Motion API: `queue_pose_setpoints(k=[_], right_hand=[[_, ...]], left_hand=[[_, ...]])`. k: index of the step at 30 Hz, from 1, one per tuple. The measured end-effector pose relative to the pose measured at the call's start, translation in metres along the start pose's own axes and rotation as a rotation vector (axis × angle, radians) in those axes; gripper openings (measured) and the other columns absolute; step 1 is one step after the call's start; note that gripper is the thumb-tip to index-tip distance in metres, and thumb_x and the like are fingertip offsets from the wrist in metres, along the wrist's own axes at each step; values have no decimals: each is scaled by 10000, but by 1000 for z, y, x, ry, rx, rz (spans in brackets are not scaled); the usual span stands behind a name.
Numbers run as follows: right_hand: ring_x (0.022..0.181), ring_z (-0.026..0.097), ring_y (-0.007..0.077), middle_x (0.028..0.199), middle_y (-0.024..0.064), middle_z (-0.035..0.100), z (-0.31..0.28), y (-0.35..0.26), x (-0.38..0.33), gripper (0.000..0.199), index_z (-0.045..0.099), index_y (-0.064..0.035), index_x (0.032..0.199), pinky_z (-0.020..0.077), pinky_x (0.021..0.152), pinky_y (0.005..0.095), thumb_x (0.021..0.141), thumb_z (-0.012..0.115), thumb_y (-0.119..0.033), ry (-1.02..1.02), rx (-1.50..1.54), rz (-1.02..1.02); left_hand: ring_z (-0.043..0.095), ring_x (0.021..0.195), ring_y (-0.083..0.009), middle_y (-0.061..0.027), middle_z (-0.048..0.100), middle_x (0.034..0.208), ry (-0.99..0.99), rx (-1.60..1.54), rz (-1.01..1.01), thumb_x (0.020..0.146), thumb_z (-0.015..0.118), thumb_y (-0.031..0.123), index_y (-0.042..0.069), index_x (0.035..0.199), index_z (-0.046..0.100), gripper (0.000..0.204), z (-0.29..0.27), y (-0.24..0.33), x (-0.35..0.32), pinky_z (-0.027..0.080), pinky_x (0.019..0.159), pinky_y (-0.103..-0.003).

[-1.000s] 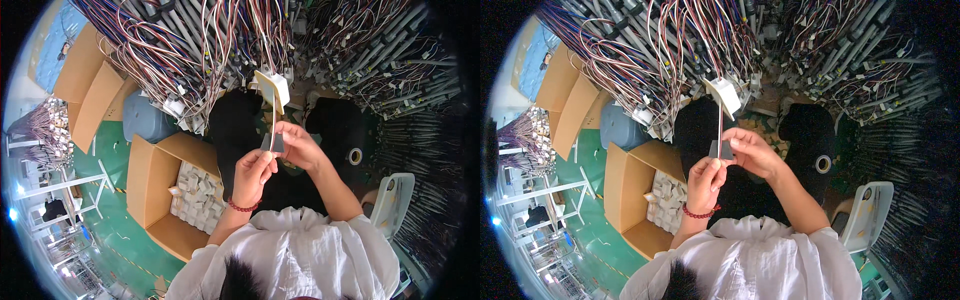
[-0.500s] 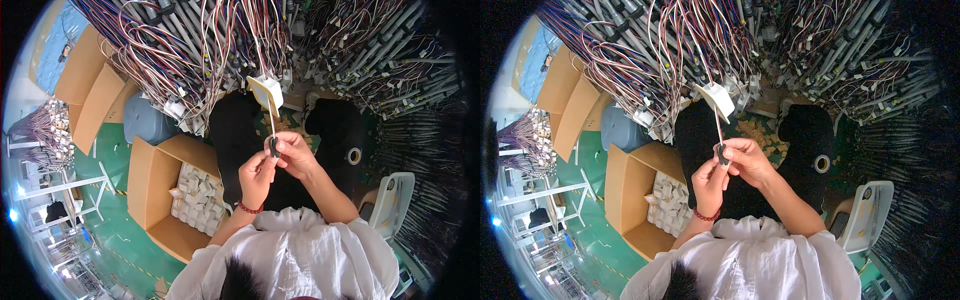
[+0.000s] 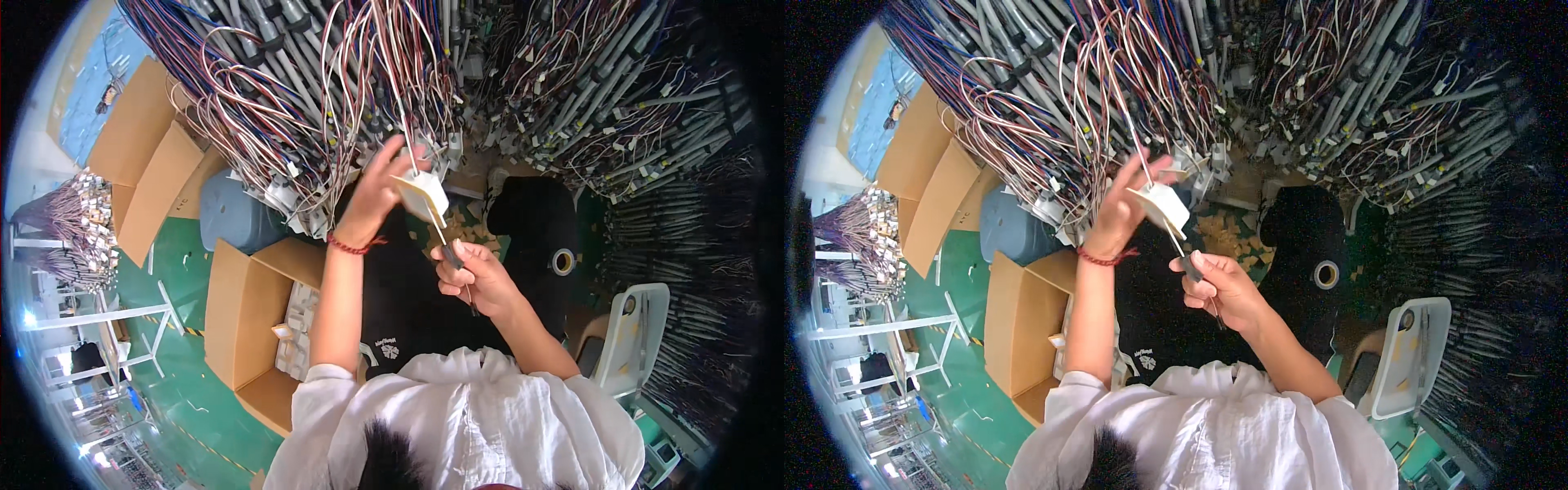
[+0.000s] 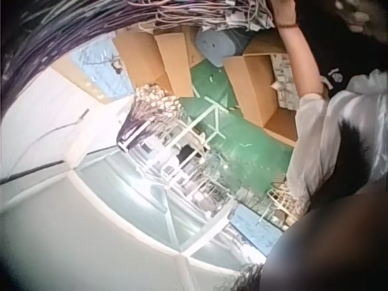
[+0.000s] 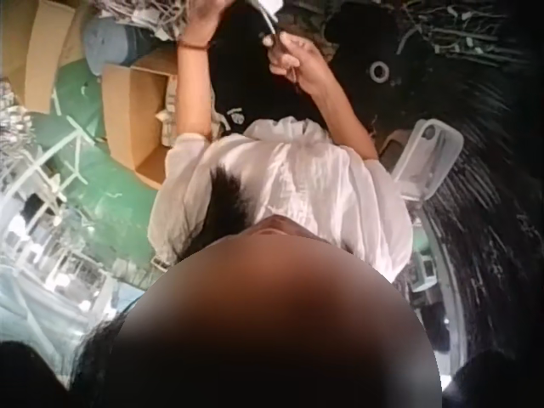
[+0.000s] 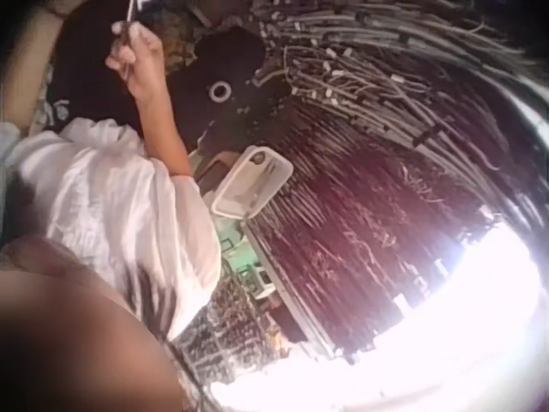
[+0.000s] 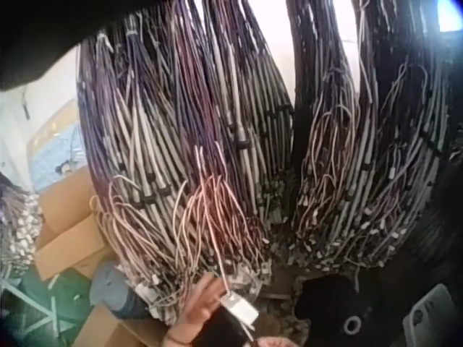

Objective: The recorder is applying yellow adhesive tape to rectangular wire connectors as part of a wire harness assembly process.

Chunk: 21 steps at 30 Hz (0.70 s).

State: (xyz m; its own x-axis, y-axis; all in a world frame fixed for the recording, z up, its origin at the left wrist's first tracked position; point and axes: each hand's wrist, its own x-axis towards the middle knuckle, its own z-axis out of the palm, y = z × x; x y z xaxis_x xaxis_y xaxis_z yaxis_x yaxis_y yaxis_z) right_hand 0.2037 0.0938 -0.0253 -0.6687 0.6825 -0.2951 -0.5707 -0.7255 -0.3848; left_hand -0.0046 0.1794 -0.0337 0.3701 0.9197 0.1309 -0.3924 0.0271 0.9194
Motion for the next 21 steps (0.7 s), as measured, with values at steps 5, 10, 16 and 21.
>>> queue_pose_setpoints(k=[5,10,16,21], right_hand=[[658,487,76,742,0,513,2,-3,-12,206,534,-13,1099,445,640,238,956,510,-159,295,-248,-251],[644,582,88,781,55,627,-10,14,-9,106,515,17,967,483,564,207,892,582,-15,475,-655,-540],[680,672,200,765,121,657,29,11,-36,250,605,20,1058,532,624,303,809,627,13,264,-1174,-578],[579,558,121,703,59,624,50,-52,-44,219,688,-26,986,445,532,250,777,704,-90,361,-1320,-682]], left_hand=[[624,945,-182,-94,609,1044,47,35,-183,868,603,480,-1,1330,381,703,38,-23,-6,504,829,-307],[497,1145,-210,-138,513,1220,280,382,-19,984,429,201,-14,1347,312,437,108,-43,-55,397,958,-305],[534,1073,-178,-110,530,1194,436,267,-29,983,391,177,-37,1281,423,369,98,-41,-86,415,926,-287],[561,1009,-161,-110,568,1150,305,414,4,953,464,138,-12,1363,344,452,92,-16,-98,429,904,-290]])
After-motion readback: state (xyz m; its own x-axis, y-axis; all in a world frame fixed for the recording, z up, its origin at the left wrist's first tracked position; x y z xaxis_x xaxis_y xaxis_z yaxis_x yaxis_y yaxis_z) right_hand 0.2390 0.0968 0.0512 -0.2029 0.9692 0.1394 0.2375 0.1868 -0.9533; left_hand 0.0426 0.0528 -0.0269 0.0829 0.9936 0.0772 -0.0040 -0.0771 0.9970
